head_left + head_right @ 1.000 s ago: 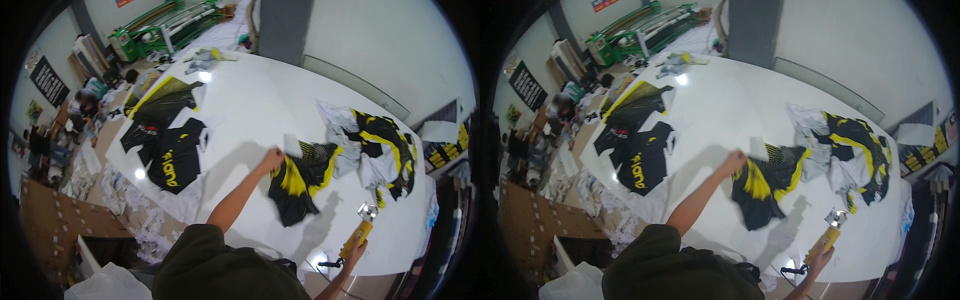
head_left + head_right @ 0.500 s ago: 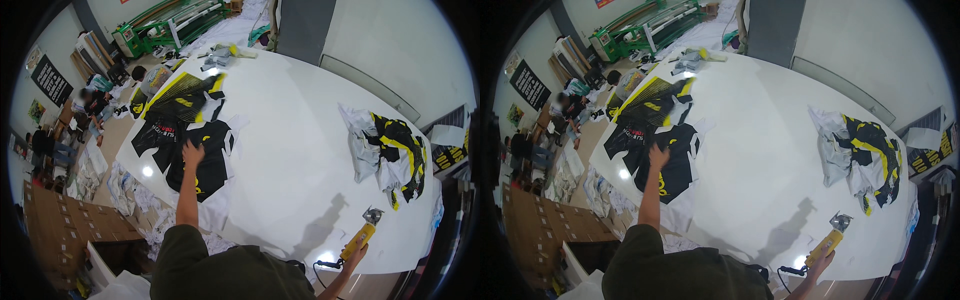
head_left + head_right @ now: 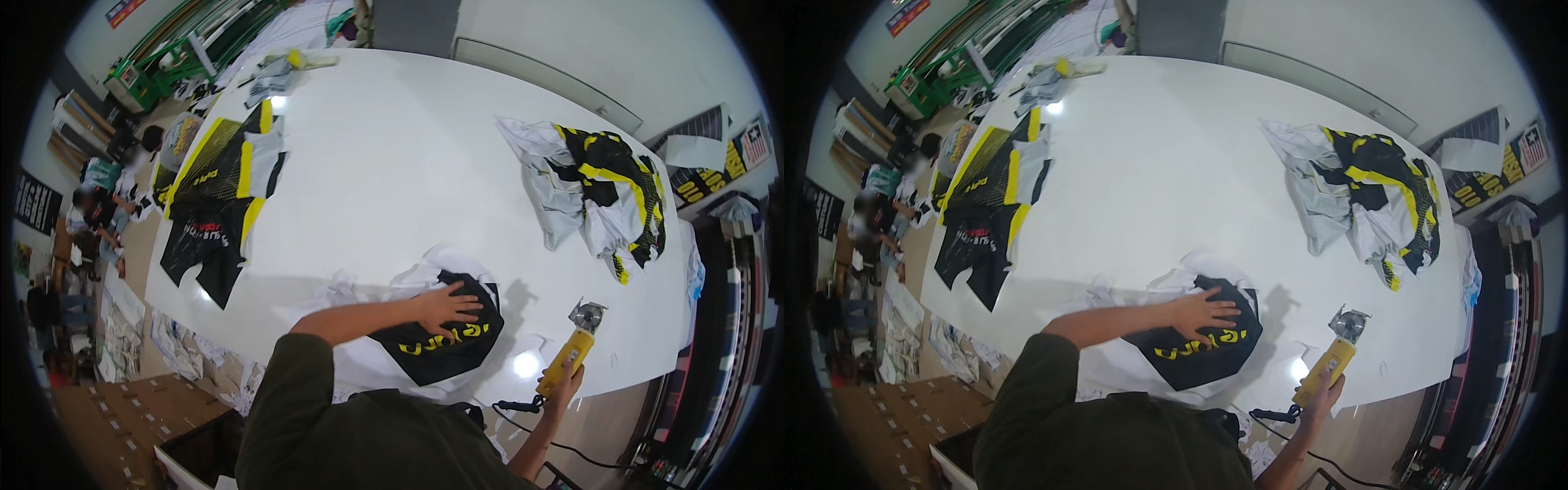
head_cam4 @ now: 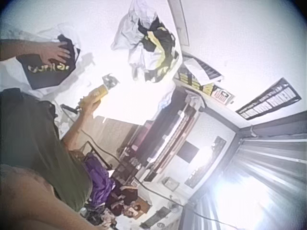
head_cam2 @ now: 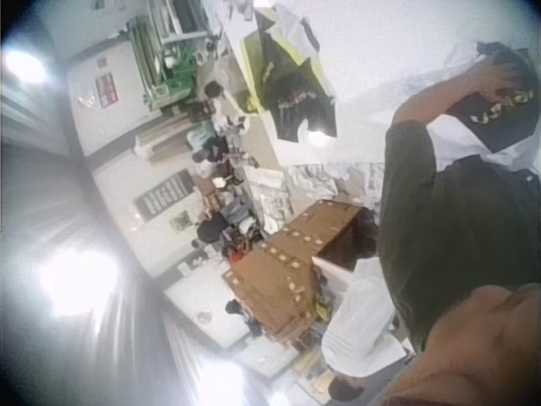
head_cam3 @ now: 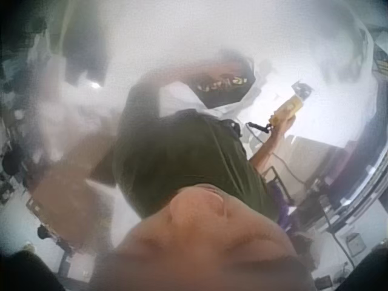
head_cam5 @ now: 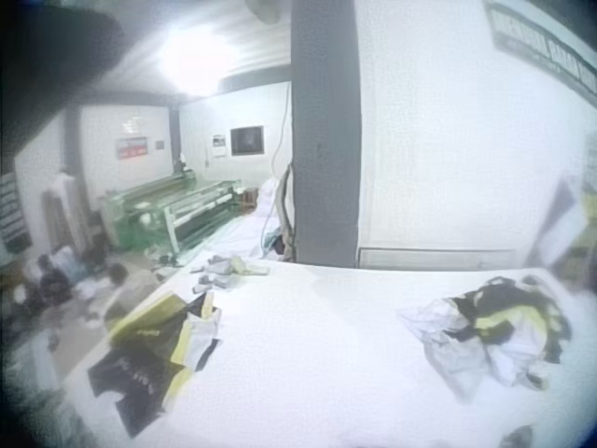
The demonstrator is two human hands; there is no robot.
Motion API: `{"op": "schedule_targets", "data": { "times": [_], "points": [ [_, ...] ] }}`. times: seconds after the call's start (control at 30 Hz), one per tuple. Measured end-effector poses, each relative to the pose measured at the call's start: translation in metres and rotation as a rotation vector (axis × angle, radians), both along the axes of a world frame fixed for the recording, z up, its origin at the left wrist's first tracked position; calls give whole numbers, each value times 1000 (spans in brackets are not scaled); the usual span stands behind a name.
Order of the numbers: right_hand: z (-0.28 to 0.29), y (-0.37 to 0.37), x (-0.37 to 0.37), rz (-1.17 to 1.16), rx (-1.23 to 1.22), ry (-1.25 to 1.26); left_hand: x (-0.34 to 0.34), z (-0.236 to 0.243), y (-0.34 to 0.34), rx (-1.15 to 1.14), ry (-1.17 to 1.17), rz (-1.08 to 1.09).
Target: The person uses a yellow electric fabric cutter to cut black and yellow printed fabric pieces on a white table. They repeatedly position the fabric, cut along the edges, and move the cut pieces aside to continue the process.
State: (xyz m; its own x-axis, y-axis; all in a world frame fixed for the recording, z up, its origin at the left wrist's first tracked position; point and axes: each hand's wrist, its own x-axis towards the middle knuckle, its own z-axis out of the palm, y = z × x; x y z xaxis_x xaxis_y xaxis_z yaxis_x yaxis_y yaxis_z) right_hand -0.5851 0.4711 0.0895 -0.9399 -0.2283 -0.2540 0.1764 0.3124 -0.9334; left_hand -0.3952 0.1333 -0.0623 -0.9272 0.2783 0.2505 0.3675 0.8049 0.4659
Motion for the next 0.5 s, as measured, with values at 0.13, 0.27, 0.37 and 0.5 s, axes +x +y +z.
{"op": "schedule_targets", "data": {
  "times": [0.13, 0.27, 0.37, 0.5],
  "points": [
    [4, 9, -10, -47, 23, 7, -74, -16, -138, -35, 188, 576],
    [-3, 14, -25, -41, 32, 10, 61, -51, -304, -484, -234, 1907],
    [-12, 18, -44, -64, 56, 33, 93, 5, -315, -51, -697, 2183],
    [-13, 3, -54, -7, 58, -25, 110, 9, -296, -51, -590, 1979]
  ]
}}
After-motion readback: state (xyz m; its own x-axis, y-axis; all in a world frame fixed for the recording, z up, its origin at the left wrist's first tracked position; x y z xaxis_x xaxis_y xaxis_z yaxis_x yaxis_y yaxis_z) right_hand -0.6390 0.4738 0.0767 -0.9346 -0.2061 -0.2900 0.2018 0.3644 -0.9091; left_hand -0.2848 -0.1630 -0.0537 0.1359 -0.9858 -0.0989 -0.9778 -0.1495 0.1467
